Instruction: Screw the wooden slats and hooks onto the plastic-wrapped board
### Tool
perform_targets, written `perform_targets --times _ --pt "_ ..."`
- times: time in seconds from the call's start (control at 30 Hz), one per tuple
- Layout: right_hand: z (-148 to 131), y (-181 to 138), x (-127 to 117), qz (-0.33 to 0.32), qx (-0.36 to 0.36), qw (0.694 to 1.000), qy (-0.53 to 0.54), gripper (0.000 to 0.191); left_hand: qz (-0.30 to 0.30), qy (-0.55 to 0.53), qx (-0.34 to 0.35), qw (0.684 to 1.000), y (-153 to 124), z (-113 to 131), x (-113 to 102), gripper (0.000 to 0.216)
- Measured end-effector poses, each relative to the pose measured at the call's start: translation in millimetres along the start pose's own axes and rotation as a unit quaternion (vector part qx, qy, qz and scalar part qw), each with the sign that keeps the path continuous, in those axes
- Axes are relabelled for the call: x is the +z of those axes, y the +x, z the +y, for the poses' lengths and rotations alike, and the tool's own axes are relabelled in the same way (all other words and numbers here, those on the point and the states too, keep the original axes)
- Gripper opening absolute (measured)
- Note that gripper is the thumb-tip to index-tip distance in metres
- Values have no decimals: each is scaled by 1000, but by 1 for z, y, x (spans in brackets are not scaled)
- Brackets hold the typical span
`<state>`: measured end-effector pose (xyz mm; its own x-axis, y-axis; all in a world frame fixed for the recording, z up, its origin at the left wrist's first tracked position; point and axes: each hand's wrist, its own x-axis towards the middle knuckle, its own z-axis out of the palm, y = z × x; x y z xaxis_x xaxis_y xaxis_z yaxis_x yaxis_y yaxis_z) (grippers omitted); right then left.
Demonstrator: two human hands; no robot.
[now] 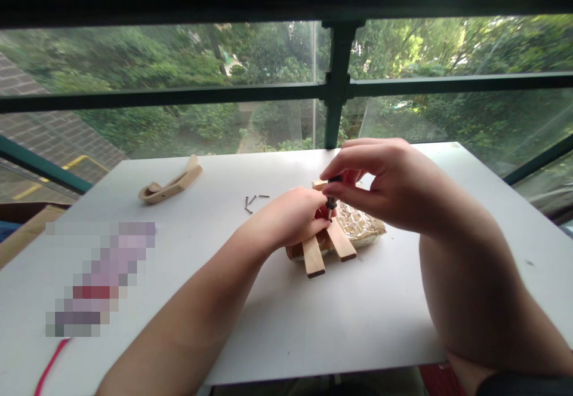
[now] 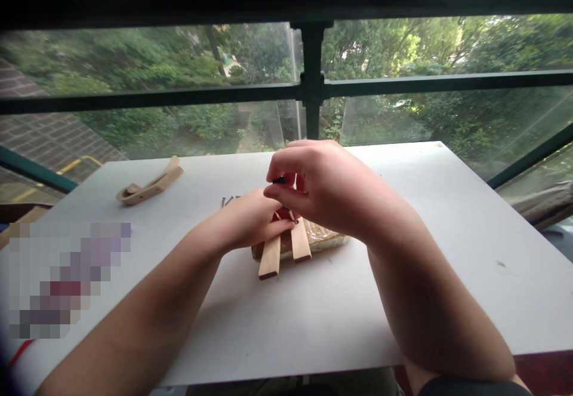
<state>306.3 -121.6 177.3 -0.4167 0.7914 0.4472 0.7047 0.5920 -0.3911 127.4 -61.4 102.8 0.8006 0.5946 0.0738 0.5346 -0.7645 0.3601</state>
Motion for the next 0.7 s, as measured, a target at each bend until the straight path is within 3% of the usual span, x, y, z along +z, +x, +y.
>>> perform_targets --times 0.23,0.7 --pt "0 -1 -1 -4 4 1000 1 12 1 77 -23 997 0 8 -1 18" --pt "0 0 -1 -2 8 1000 2 11 15 7 -14 1000 -9 5 -18 18"
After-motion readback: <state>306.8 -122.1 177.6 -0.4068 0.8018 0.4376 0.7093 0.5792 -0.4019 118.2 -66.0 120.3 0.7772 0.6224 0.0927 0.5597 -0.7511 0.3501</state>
